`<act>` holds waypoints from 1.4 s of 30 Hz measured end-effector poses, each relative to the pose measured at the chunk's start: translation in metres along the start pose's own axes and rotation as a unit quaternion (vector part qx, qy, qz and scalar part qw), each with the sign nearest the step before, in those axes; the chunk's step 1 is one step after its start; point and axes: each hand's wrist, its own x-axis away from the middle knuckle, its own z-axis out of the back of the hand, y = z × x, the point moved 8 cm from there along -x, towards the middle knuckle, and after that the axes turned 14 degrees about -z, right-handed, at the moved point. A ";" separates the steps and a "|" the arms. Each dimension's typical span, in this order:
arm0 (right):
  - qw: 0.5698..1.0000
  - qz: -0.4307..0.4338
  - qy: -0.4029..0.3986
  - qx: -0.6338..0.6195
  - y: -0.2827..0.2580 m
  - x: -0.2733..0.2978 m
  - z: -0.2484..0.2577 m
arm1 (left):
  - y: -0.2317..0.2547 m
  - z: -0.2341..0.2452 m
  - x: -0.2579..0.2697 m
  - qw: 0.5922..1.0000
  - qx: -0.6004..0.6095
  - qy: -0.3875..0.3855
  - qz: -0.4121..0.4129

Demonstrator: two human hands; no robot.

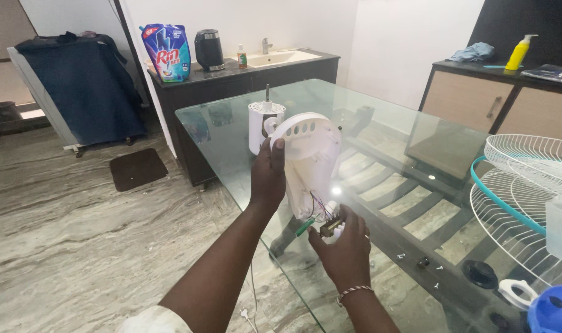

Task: The person disassembles a white oscillating fan on a glass table, removes the rear housing, and uses a screwdriver to adjust internal wiring and components. The fan motor and cage remain on the table while the person works on the exposed electronics.

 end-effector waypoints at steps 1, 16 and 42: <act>1.000 0.003 0.005 0.007 0.000 -0.003 -0.002 | -0.002 0.001 -0.001 1.000 -0.002 0.001 -0.005; 0.981 -0.024 -0.103 0.162 -0.016 -0.006 -0.017 | -0.007 0.013 -0.001 0.999 -0.045 -0.017 0.011; 0.984 0.109 -0.057 0.129 -0.012 -0.019 -0.016 | -0.025 0.020 0.015 0.996 -0.057 -0.052 0.039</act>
